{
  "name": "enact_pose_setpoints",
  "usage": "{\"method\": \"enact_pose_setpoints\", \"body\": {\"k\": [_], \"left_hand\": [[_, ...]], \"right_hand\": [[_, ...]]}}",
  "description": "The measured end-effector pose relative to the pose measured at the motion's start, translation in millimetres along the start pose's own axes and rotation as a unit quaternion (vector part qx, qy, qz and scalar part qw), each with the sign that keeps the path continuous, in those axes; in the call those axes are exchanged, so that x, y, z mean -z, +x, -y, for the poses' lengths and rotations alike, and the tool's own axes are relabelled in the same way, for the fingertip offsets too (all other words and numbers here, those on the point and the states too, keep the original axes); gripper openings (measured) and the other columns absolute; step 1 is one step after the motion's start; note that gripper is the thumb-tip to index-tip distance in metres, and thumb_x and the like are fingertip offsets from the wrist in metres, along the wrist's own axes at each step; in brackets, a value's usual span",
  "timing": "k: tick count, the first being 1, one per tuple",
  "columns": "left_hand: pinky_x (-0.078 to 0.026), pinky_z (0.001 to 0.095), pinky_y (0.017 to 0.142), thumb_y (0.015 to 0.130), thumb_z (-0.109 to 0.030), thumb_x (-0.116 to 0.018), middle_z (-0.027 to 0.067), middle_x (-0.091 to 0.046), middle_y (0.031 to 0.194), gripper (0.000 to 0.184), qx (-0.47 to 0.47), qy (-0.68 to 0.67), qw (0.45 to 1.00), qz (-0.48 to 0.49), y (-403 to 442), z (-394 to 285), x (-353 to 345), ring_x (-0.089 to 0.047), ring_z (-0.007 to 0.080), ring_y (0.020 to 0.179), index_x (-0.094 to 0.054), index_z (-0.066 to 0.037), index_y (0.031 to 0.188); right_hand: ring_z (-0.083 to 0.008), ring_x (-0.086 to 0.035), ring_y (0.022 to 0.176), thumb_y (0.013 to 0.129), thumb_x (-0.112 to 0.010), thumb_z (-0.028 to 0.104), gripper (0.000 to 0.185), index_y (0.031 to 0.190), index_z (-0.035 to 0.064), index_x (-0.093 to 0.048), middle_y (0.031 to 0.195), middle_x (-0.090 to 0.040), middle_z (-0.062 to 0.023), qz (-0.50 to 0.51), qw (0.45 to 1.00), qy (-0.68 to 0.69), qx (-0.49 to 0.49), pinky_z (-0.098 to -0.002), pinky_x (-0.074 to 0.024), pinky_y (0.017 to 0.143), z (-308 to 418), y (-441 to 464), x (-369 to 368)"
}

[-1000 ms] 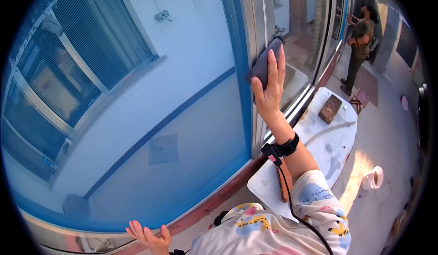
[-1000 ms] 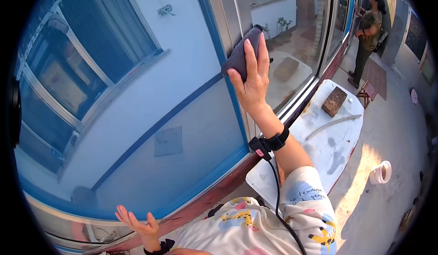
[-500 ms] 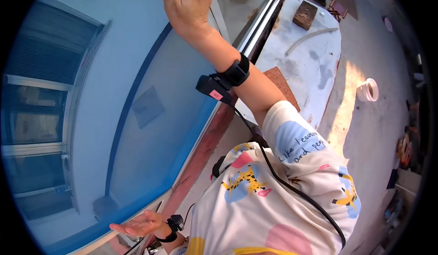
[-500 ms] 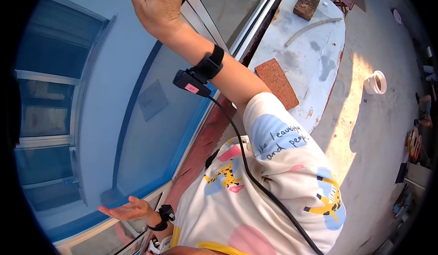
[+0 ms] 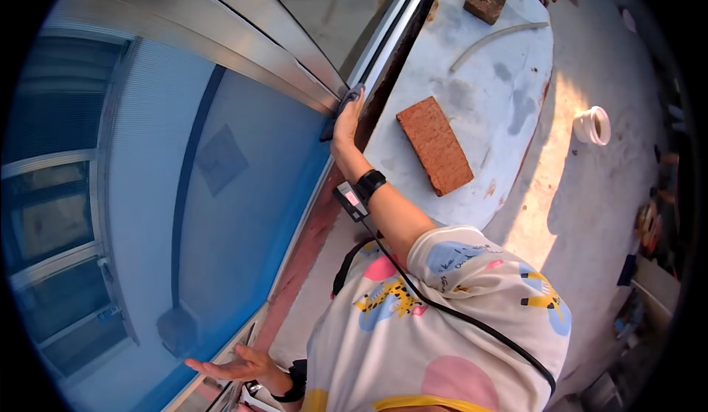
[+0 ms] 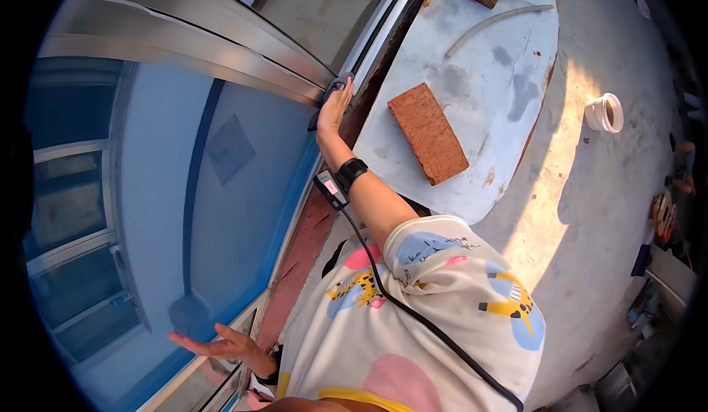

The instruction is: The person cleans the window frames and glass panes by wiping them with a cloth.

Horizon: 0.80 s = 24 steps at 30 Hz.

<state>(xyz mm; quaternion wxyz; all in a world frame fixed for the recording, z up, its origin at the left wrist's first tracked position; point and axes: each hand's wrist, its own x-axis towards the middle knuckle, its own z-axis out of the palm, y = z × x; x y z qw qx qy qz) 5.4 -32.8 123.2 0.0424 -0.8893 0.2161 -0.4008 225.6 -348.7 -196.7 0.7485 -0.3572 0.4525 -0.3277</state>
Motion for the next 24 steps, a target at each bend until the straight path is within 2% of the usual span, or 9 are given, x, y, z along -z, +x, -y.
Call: {"method": "enact_pose_setpoints", "body": {"k": [1, 4, 5, 6, 8, 10, 17, 21, 24], "left_hand": [[-0.027, 0.0553, 0.108, 0.097, -0.030, -0.047, 0.0242, -0.026, 0.147, 0.058, 0.000, 0.001, 1.000, 0.003, 1, -7, -2, -0.029, 0.0425, 0.135, -0.023, -0.007, 0.144], [-0.027, 0.0558, 0.107, 0.097, -0.030, -0.048, 0.0247, -0.027, 0.147, 0.058, 0.012, 0.004, 0.998, 0.060, 3, -24, -7, -0.030, 0.0431, 0.134, -0.024, -0.006, 0.144], [-0.030, 0.0548, 0.107, 0.098, -0.026, -0.046, 0.0245, -0.027, 0.147, 0.055, 0.016, 0.007, 0.997, 0.080, 3, -27, -7, -0.032, 0.0427, 0.133, -0.023, -0.006, 0.144], [-0.032, 0.0538, 0.106, 0.098, -0.022, -0.045, 0.0243, -0.027, 0.146, 0.053, 0.020, 0.010, 0.995, 0.099, 2, -30, -8, -0.033, 0.0423, 0.132, -0.023, -0.006, 0.144], [-0.030, 0.0548, 0.107, 0.098, -0.023, -0.045, 0.0246, -0.026, 0.147, 0.053, 0.035, 0.013, 0.992, 0.119, -3, -32, -7, -0.031, 0.0427, 0.133, -0.023, -0.005, 0.143], [-0.029, 0.0557, 0.107, 0.098, -0.024, -0.045, 0.0248, -0.026, 0.147, 0.054, 0.050, 0.020, 0.988, 0.146, -4, -40, -6, -0.030, 0.0431, 0.134, -0.023, -0.004, 0.143], [-0.030, 0.0523, 0.107, 0.099, -0.024, -0.045, 0.0256, -0.026, 0.147, 0.054, 0.110, 0.005, 0.973, 0.203, -1, -60, -8, -0.030, 0.0431, 0.134, -0.024, -0.002, 0.142], [-0.028, 0.0507, 0.109, 0.098, -0.016, -0.044, 0.0238, -0.023, 0.149, 0.053, 0.081, -0.014, 0.971, 0.225, 7, -58, -19, -0.028, 0.0412, 0.136, -0.021, -0.003, 0.144], [-0.029, 0.0523, 0.107, 0.098, -0.020, -0.044, 0.0247, -0.025, 0.147, 0.053, 0.058, -0.026, 0.973, 0.220, 10, -52, -26, -0.029, 0.0416, 0.135, -0.023, -0.002, 0.143]], "right_hand": [[-0.0248, -0.027, 0.136, 0.100, -0.030, 0.030, 0.049, 0.142, 0.0054, -0.032, 0.146, -0.032, -0.0126, -0.004, 0.998, 0.022, -0.053, -0.0335, -0.0201, 0.112, -24, 24, 7], [-0.0176, -0.052, 0.071, 0.097, -0.043, 0.038, 0.037, 0.104, 0.0068, -0.062, 0.084, -0.058, -0.0043, -0.010, 0.984, 0.040, -0.175, -0.0309, -0.0422, 0.061, -15, 73, 18], [-0.0180, -0.054, 0.073, 0.097, -0.044, 0.034, 0.034, 0.104, 0.0056, -0.062, 0.087, -0.060, -0.0050, 0.015, 0.975, -0.001, -0.221, -0.0307, -0.0444, 0.065, 20, 80, 21], [-0.0211, -0.058, 0.096, 0.096, -0.043, 0.036, 0.045, 0.116, -0.0012, -0.059, 0.107, -0.063, -0.0118, 0.024, 0.989, 0.009, -0.149, -0.0336, -0.0435, 0.082, 23, 104, 22], [-0.0257, -0.058, 0.096, 0.097, -0.041, 0.035, 0.043, 0.115, 0.0000, -0.059, 0.107, -0.062, -0.0162, 0.006, 0.994, -0.067, 0.085, -0.0349, -0.0434, 0.084, 50, 152, 19], [-0.0284, -0.059, 0.096, 0.098, -0.038, 0.033, 0.041, 0.118, 0.0011, -0.056, 0.107, -0.062, -0.0177, -0.027, 0.985, -0.078, 0.154, -0.0350, -0.0438, 0.086, 76, 205, 8], [-0.0360, -0.054, 0.108, 0.098, -0.032, 0.030, 0.045, 0.128, 0.0003, -0.046, 0.122, -0.055, -0.0195, 0.019, 0.994, -0.107, 0.020, -0.0382, -0.0418, 0.092, 45, 258, -7], [-0.0304, -0.025, 0.139, 0.099, -0.028, 0.028, 0.053, 0.143, -0.0006, -0.030, 0.150, -0.027, -0.0169, 0.064, 0.988, -0.136, -0.019, -0.0318, -0.0202, 0.112, 20, 161, 9], [-0.0211, -0.052, 0.114, 0.100, -0.035, 0.025, 0.039, 0.129, 0.0025, -0.048, 0.127, -0.052, -0.0104, 0.064, 0.992, 0.037, -0.106, -0.0326, -0.0418, 0.094, 7, 158, 21]]}}
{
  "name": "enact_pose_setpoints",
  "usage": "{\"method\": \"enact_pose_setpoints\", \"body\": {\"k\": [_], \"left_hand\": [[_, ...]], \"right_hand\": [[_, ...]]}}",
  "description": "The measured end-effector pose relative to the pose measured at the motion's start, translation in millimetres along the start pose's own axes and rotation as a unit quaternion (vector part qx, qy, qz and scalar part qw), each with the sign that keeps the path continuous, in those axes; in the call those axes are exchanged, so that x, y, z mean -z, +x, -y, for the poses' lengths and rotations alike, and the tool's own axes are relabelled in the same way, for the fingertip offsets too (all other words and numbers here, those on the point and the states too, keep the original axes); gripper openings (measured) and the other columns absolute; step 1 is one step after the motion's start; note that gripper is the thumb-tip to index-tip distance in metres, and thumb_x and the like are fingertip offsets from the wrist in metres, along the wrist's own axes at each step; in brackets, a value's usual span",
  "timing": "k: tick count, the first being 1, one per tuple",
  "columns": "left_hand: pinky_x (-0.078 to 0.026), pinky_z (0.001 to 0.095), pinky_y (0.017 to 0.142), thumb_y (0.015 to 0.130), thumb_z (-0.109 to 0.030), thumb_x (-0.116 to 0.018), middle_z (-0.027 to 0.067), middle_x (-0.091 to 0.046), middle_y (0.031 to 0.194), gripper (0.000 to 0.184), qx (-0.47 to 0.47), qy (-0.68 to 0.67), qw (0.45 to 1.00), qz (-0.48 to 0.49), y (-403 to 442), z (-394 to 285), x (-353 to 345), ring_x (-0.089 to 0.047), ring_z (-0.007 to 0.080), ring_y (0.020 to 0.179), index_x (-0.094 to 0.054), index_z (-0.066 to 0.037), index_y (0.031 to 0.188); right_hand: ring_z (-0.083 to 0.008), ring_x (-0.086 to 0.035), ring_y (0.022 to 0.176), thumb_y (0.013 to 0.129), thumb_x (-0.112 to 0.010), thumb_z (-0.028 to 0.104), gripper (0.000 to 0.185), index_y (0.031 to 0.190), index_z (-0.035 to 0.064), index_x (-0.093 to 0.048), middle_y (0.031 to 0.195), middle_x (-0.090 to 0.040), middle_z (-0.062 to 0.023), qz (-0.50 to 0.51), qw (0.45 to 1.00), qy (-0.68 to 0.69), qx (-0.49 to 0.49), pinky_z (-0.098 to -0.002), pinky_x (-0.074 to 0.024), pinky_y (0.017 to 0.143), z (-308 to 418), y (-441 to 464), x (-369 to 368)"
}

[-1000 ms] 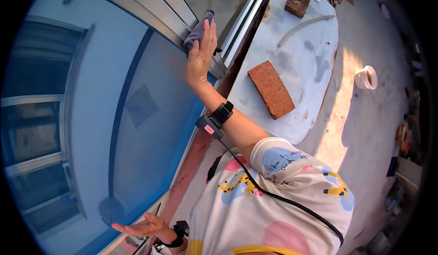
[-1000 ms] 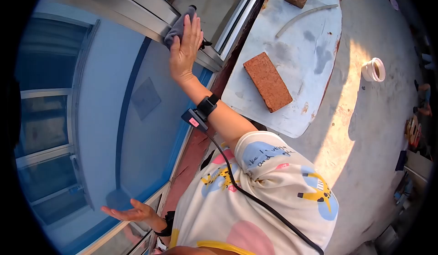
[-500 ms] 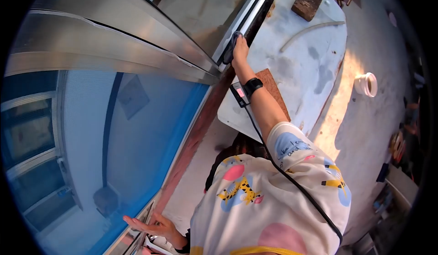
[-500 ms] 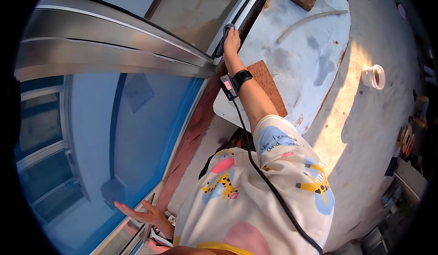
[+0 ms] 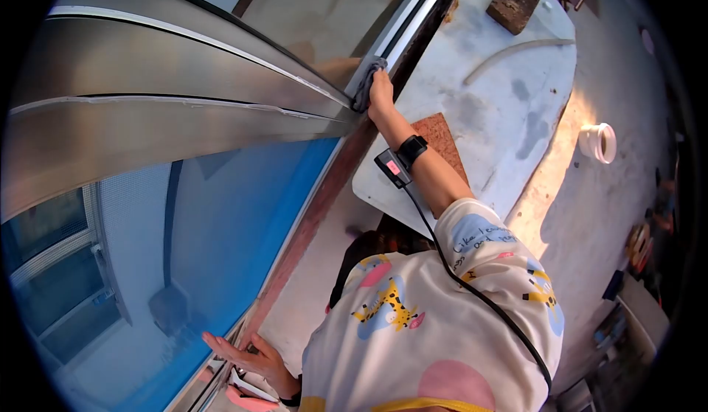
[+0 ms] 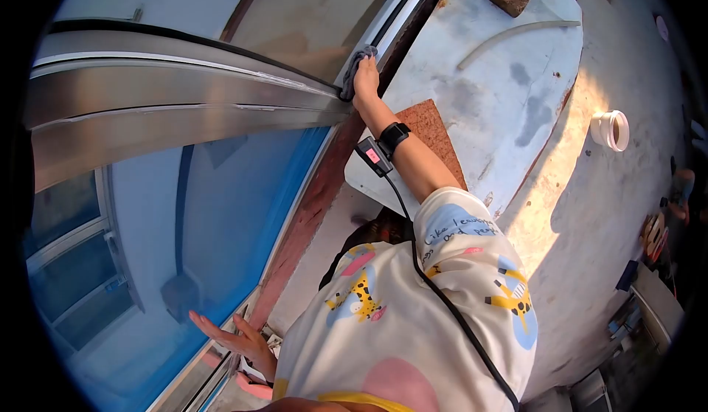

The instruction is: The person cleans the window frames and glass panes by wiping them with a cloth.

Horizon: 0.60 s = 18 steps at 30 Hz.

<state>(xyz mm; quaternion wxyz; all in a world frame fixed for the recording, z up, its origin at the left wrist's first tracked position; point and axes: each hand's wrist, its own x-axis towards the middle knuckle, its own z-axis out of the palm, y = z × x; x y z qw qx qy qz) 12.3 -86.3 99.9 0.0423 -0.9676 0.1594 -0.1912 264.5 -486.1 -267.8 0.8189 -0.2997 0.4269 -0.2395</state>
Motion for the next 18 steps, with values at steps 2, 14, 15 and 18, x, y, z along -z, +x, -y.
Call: {"method": "enact_pose_setpoints", "body": {"k": [2, 14, 15, 18], "left_hand": [[-0.030, 0.0534, 0.107, 0.099, -0.023, -0.044, 0.0254, -0.027, 0.146, 0.053, -0.009, -0.001, 1.000, -0.008, 0, -1, 0, -0.031, 0.0422, 0.134, -0.024, -0.002, 0.143], [-0.025, 0.0511, 0.110, 0.096, -0.012, -0.045, 0.0215, -0.024, 0.149, 0.054, 0.053, -0.007, 0.998, 0.036, -17, -9, 10, -0.026, 0.0398, 0.137, -0.022, -0.004, 0.144], [-0.025, 0.0510, 0.110, 0.096, -0.012, -0.045, 0.0216, -0.024, 0.149, 0.054, 0.049, -0.015, 0.998, 0.030, -18, -9, 9, -0.027, 0.0399, 0.137, -0.023, -0.004, 0.144], [-0.026, 0.0508, 0.110, 0.097, -0.014, -0.045, 0.0218, -0.024, 0.149, 0.054, 0.042, -0.032, 0.998, 0.021, -17, -7, 4, -0.027, 0.0399, 0.137, -0.023, -0.003, 0.144]], "right_hand": [[-0.0160, -0.056, 0.088, 0.100, -0.035, 0.026, 0.031, 0.116, 0.0060, -0.052, 0.104, -0.057, -0.0059, 0.005, 0.997, 0.077, -0.017, -0.0304, -0.0475, 0.074, 69, -9, -29], [-0.0291, -0.036, 0.127, 0.099, -0.025, 0.036, 0.052, 0.138, 0.0039, -0.038, 0.137, -0.040, -0.0158, -0.117, 0.952, -0.189, 0.212, -0.0369, -0.0272, 0.105, 40, 115, -35], [-0.0332, -0.020, 0.140, 0.099, -0.022, 0.037, 0.057, 0.142, 0.0000, -0.032, 0.150, -0.026, -0.0203, -0.120, 0.938, -0.267, 0.186, -0.0383, -0.0139, 0.115, 17, 107, -26], [-0.0319, -0.018, 0.141, 0.098, -0.021, 0.036, 0.058, 0.143, -0.0001, -0.030, 0.151, -0.023, -0.0201, -0.060, 0.954, -0.261, 0.134, -0.0369, -0.0134, 0.115, 15, 33, -20]]}}
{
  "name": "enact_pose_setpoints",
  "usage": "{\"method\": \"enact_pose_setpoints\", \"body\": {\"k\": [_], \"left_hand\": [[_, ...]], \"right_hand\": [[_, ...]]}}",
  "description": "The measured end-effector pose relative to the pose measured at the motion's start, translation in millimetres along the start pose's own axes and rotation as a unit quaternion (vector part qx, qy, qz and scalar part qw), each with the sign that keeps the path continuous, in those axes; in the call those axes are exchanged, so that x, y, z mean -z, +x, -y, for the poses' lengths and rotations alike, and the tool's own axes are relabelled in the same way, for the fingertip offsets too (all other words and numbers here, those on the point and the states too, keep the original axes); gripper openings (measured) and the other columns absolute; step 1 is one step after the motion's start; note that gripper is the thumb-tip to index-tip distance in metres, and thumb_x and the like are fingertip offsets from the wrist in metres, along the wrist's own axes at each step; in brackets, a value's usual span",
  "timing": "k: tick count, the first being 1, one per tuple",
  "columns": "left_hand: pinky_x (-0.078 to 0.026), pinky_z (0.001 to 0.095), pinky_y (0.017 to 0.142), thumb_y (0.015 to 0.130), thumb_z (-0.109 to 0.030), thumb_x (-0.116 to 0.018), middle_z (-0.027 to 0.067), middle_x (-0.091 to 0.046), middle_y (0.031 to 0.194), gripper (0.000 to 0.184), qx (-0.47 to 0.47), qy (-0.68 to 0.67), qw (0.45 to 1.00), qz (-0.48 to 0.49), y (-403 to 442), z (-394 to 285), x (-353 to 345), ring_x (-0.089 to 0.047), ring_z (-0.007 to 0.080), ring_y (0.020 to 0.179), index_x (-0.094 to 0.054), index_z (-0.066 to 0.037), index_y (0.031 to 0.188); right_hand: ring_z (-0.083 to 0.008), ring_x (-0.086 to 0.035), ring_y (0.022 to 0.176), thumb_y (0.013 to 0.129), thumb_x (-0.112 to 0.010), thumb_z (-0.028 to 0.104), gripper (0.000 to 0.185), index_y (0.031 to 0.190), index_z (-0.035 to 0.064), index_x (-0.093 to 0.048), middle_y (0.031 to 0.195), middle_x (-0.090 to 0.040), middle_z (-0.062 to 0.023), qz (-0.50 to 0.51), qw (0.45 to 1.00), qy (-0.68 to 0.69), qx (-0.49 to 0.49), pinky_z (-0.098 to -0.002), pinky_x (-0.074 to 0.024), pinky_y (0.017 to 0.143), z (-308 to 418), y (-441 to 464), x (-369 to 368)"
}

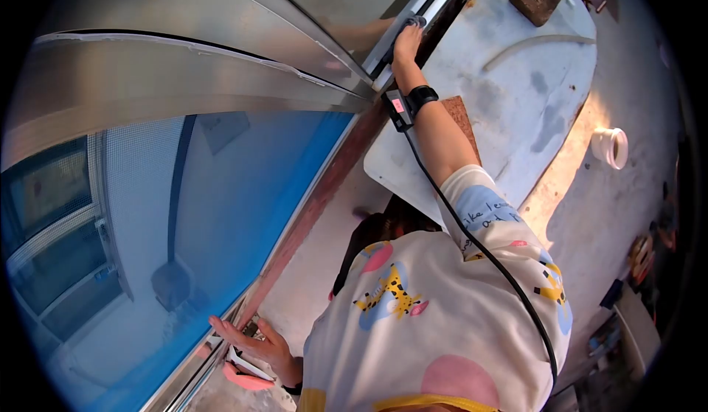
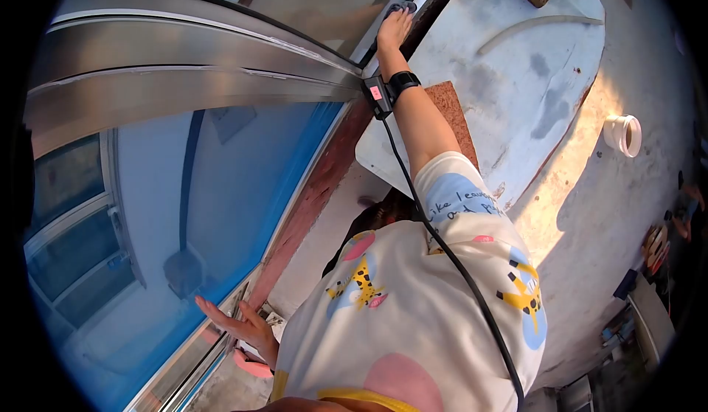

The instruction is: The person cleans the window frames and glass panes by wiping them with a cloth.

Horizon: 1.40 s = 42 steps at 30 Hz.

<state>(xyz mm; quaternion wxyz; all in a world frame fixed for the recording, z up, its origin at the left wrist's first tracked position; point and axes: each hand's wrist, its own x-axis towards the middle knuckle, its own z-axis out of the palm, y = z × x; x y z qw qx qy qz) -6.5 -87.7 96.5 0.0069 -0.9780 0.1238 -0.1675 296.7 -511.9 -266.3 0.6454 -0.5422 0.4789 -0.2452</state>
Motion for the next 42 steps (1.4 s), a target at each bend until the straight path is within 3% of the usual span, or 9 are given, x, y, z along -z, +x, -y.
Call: {"method": "enact_pose_setpoints", "body": {"k": [6, 9, 11, 16, 20, 23, 26, 33, 42], "left_hand": [[-0.030, 0.0540, 0.106, 0.098, -0.022, -0.046, 0.0260, -0.028, 0.146, 0.053, -0.028, -0.001, 0.999, -0.018, 2, 3, -5, -0.033, 0.0440, 0.132, -0.025, -0.001, 0.142], [-0.030, 0.0540, 0.106, 0.098, -0.022, -0.046, 0.0260, -0.028, 0.146, 0.054, -0.034, -0.014, 0.999, -0.024, 0, 6, -8, -0.033, 0.0444, 0.132, -0.024, -0.001, 0.142], [-0.030, 0.0540, 0.106, 0.098, -0.022, -0.046, 0.0262, -0.028, 0.145, 0.054, -0.032, -0.020, 0.999, -0.022, -3, 7, -9, -0.033, 0.0446, 0.132, -0.024, 0.000, 0.142], [-0.030, 0.0542, 0.106, 0.098, -0.023, -0.047, 0.0268, -0.028, 0.145, 0.054, -0.012, -0.023, 1.000, -0.015, -2, -4, -10, -0.033, 0.0446, 0.132, -0.024, 0.000, 0.142], [-0.030, 0.0541, 0.106, 0.097, -0.024, -0.047, 0.0261, -0.029, 0.145, 0.055, -0.011, -0.041, 0.999, -0.018, -4, -3, -12, -0.033, 0.0446, 0.132, -0.025, 0.000, 0.142], [-0.030, 0.0541, 0.106, 0.097, -0.024, -0.048, 0.0256, -0.029, 0.145, 0.055, -0.016, -0.050, 0.999, -0.009, 1, -8, -15, -0.033, 0.0446, 0.132, -0.025, 0.000, 0.141], [-0.030, 0.0543, 0.106, 0.097, -0.023, -0.049, 0.0257, -0.030, 0.145, 0.055, -0.036, -0.055, 0.998, 0.001, 8, -10, -21, -0.033, 0.0446, 0.131, -0.025, 0.000, 0.141], [-0.031, 0.0531, 0.106, 0.097, -0.024, -0.048, 0.0258, -0.031, 0.144, 0.055, -0.015, -0.037, 0.999, 0.001, -1, -11, -12, -0.034, 0.0439, 0.131, -0.025, 0.000, 0.141], [-0.026, 0.0473, 0.111, 0.097, -0.019, -0.044, 0.0225, -0.027, 0.148, 0.057, 0.018, -0.029, 0.998, 0.043, -17, -15, -11, -0.029, 0.0388, 0.136, -0.020, 0.001, 0.144]], "right_hand": [[-0.0293, -0.017, 0.142, 0.097, -0.027, 0.036, 0.059, 0.146, 0.0033, -0.026, 0.154, -0.017, -0.0170, 0.091, 0.993, -0.023, -0.066, -0.0318, -0.0158, 0.113, -32, -95, 10], [-0.0270, -0.059, 0.103, 0.093, -0.044, 0.034, 0.042, 0.115, 0.0021, -0.060, 0.108, -0.064, -0.0161, 0.187, 0.973, -0.061, -0.117, -0.0338, -0.0441, 0.088, -10, -108, 53], [-0.0157, -0.059, 0.072, 0.091, -0.047, 0.019, 0.020, 0.089, 0.0049, -0.060, 0.075, -0.058, -0.0051, 0.216, 0.952, 0.084, -0.200, -0.0284, -0.0451, 0.061, 21, -93, 77], [-0.0184, -0.061, 0.079, 0.093, -0.043, 0.019, 0.026, 0.103, 0.0026, -0.061, 0.089, -0.063, -0.0081, 0.141, 0.982, 0.093, -0.087, -0.0304, -0.0483, 0.071, 17, -55, 52], [-0.0374, -0.049, 0.117, 0.088, -0.043, 0.027, 0.044, 0.127, 0.0081, -0.051, 0.129, -0.051, -0.0204, 0.138, 0.985, -0.098, 0.016, -0.0416, -0.0387, 0.097, -5, -101, 37], [-0.0254, -0.060, 0.096, 0.087, -0.048, 0.020, 0.034, 0.114, 0.0033, -0.058, 0.103, -0.064, -0.0128, 0.194, 0.974, -0.115, 0.011, -0.0304, -0.0447, 0.085, -7, -113, 63], [-0.0178, -0.060, 0.070, 0.085, -0.050, 0.021, 0.022, 0.096, 0.0033, -0.059, 0.086, -0.062, -0.0088, 0.253, 0.928, 0.135, -0.236, -0.0289, -0.0500, 0.062, 8, -77, 87], [-0.0182, -0.060, 0.081, 0.091, -0.044, 0.025, 0.024, 0.100, 0.0046, -0.054, 0.092, -0.060, -0.0090, 0.003, 0.949, 0.307, -0.075, -0.0329, -0.0490, 0.071, 32, -58, 75], [-0.0389, -0.051, 0.111, 0.078, -0.060, 0.023, 0.050, 0.120, -0.0007, -0.047, 0.119, -0.051, -0.0245, 0.006, 0.990, -0.138, -0.006, -0.0425, -0.0406, 0.095, -25, -79, 27]]}}
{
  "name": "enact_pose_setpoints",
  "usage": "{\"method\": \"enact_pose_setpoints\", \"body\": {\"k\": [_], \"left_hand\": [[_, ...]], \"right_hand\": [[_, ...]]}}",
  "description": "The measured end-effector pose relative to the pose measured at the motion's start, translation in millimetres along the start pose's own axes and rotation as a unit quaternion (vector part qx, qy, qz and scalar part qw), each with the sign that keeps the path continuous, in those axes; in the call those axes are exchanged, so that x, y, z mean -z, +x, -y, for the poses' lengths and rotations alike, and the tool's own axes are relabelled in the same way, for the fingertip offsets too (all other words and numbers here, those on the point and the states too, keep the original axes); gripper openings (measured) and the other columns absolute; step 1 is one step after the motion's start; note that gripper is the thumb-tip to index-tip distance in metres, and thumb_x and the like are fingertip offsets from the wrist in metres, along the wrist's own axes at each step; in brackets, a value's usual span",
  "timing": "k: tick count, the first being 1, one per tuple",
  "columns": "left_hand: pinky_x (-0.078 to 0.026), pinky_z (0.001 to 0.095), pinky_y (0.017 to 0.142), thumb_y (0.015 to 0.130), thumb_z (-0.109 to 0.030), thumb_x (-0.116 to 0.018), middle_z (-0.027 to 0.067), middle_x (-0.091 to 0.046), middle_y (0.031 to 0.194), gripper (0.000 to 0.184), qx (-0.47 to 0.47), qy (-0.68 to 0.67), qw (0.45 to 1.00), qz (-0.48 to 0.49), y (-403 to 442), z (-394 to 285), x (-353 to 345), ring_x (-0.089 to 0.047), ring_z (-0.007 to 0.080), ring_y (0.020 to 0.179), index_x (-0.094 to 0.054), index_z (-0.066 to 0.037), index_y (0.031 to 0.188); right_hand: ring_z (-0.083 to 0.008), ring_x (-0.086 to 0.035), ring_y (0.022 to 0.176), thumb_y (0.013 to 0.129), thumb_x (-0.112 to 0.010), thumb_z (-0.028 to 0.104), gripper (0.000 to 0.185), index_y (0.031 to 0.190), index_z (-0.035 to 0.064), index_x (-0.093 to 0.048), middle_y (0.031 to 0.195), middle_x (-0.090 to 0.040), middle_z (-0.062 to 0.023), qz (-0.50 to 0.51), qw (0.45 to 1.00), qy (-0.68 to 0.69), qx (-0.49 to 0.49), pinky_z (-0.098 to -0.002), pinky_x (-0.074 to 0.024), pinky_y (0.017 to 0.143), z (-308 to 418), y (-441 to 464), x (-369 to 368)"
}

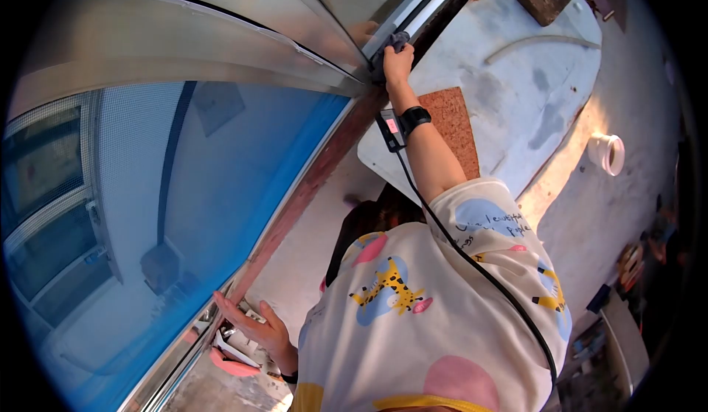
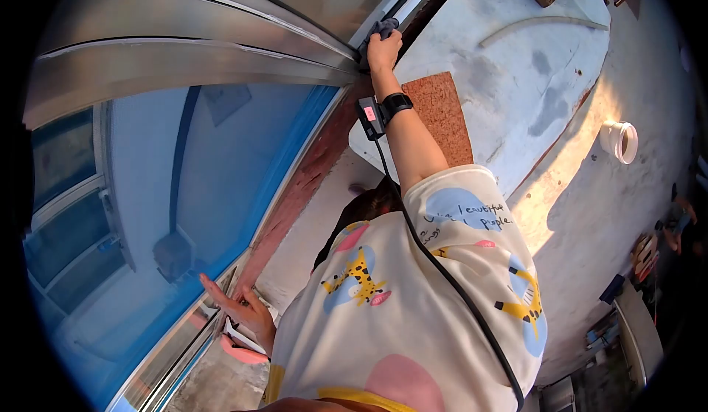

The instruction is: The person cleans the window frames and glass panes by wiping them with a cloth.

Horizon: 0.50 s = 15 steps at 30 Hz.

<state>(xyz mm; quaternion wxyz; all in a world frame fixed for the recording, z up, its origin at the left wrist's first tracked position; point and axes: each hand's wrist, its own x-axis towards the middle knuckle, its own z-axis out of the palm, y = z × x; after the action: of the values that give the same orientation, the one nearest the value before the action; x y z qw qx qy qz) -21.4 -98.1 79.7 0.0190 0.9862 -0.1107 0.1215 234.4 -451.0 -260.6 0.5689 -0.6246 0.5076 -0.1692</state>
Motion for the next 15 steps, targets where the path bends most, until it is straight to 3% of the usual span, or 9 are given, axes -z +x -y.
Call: {"method": "enact_pose_setpoints", "body": {"k": [5, 10, 13, 15], "left_hand": [[-0.026, 0.0483, 0.111, 0.097, -0.020, -0.045, 0.0225, -0.027, 0.148, 0.057, -0.013, -0.004, 1.000, 0.002, 4, 5, -2, -0.029, 0.0395, 0.136, -0.020, 0.002, 0.144], [-0.026, 0.0494, 0.110, 0.097, -0.020, -0.047, 0.0226, -0.028, 0.148, 0.057, -0.015, -0.021, 1.000, -0.008, 4, 3, -2, -0.029, 0.0398, 0.136, -0.022, 0.001, 0.143], [-0.027, 0.0489, 0.110, 0.097, -0.019, -0.048, 0.0226, -0.029, 0.147, 0.056, -0.017, -0.008, 1.000, -0.005, 0, 5, 0, -0.030, 0.0398, 0.135, -0.023, 0.001, 0.143], [-0.032, 0.0513, 0.106, 0.098, -0.027, -0.047, 0.0243, -0.032, 0.144, 0.056, -0.003, 0.011, 1.000, -0.006, -4, 6, -2, -0.035, 0.0420, 0.131, -0.025, 0.001, 0.142]], "right_hand": [[-0.0380, -0.054, 0.108, 0.075, -0.064, 0.022, 0.048, 0.115, -0.0011, -0.050, 0.114, -0.055, -0.0231, 0.059, 0.998, -0.014, 0.001, -0.0419, -0.0426, 0.093, -2, -4, 12], [-0.0381, -0.057, 0.102, 0.074, -0.066, 0.021, 0.041, 0.108, 0.0018, -0.052, 0.108, -0.058, -0.0200, -0.065, 0.997, -0.041, 0.026, -0.0436, -0.0444, 0.089, 8, 18, 5], [-0.0373, -0.057, 0.102, 0.074, -0.065, 0.020, 0.038, 0.106, 0.0037, -0.052, 0.108, -0.058, -0.0191, -0.087, 0.994, -0.061, -0.005, -0.0449, -0.0450, 0.089, 30, 54, 14], [-0.0366, -0.058, 0.103, 0.073, -0.066, 0.021, 0.041, 0.108, 0.0038, -0.052, 0.109, -0.059, -0.0190, -0.096, 0.992, -0.085, 0.009, -0.0441, -0.0457, 0.089, 36, 88, 21]]}}
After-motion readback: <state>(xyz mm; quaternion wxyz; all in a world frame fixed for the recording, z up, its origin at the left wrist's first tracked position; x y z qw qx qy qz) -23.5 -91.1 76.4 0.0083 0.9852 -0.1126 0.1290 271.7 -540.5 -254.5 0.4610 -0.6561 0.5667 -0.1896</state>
